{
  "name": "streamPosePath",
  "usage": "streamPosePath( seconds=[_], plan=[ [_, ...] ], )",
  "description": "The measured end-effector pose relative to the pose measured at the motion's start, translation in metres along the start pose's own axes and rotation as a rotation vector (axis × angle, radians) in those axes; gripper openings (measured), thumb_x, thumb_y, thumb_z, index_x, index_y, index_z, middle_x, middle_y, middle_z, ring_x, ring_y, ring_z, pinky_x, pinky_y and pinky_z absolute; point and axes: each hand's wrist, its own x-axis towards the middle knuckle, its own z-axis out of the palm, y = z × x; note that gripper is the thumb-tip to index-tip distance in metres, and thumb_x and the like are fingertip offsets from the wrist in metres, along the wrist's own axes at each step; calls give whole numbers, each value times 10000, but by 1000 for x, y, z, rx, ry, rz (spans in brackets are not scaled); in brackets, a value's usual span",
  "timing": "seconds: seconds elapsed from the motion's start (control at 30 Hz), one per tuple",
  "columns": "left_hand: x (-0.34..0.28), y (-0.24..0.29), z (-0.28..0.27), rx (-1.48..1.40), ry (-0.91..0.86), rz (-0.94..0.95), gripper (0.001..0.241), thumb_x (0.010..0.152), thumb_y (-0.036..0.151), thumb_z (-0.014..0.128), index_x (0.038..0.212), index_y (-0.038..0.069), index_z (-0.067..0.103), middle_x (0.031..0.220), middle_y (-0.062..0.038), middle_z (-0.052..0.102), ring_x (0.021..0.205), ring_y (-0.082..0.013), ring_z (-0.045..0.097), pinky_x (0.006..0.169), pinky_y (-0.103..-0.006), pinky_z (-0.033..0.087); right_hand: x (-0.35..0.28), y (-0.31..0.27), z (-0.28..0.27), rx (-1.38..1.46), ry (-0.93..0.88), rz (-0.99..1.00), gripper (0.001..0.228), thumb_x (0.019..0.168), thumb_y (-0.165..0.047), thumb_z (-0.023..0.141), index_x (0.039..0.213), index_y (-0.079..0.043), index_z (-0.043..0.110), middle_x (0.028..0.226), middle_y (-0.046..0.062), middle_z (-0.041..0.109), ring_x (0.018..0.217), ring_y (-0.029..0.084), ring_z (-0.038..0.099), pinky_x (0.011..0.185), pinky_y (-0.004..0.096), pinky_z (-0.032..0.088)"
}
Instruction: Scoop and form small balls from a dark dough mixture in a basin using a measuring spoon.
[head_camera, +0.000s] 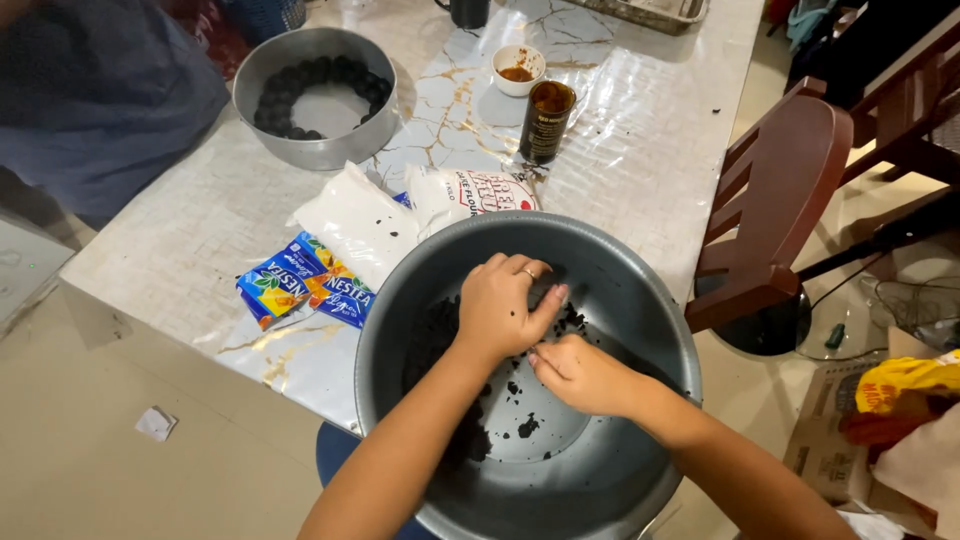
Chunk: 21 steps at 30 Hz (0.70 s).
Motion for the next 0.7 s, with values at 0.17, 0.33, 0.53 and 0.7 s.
streamPosePath(
  seconds=[0.17, 0.33, 0.53, 0.7],
  plan=[
    [3, -21, -3, -17, 26, -97, 263, 876, 342, 701, 922, 91, 761, 904, -75, 729, 862, -317, 657, 749, -442, 512, 0, -3, 1, -89, -47, -12, 334, 990, -189, 536, 739, 25, 580, 619, 249, 559, 569, 415, 566, 589, 469, 466],
    [9, -41, -13, 49, 256, -160, 227, 941, 269, 655, 990, 68, 748, 930, -113, 734, 890, -332, 674, 803, -441, 532, 4, 2, 1, -70, 12, 137, 342, 1002, -208, 517, 765, 27, 592, 627, 241, 565, 542, 401, 552, 578, 457, 475],
    [5, -28, -14, -250, 318, -315, 266, 1021, 174, 499, 1154, 62, 701, 995, -94, 733, 947, -311, 688, 857, -419, 533, 7, 24, -1, 174, 96, 217, 366, 1022, -207, 493, 746, 22, 569, 597, 240, 530, 564, 408, 516, 539, 461, 463],
    [-8, -7, 3, -158, 241, -162, 214, 955, 162, 573, 1080, 73, 722, 965, -98, 733, 893, -319, 665, 819, -433, 511, 0, 4, 0, -117, 15, -15, 319, 989, -188, 522, 743, 14, 542, 612, 234, 539, 545, 402, 553, 562, 463, 463]
  ],
)
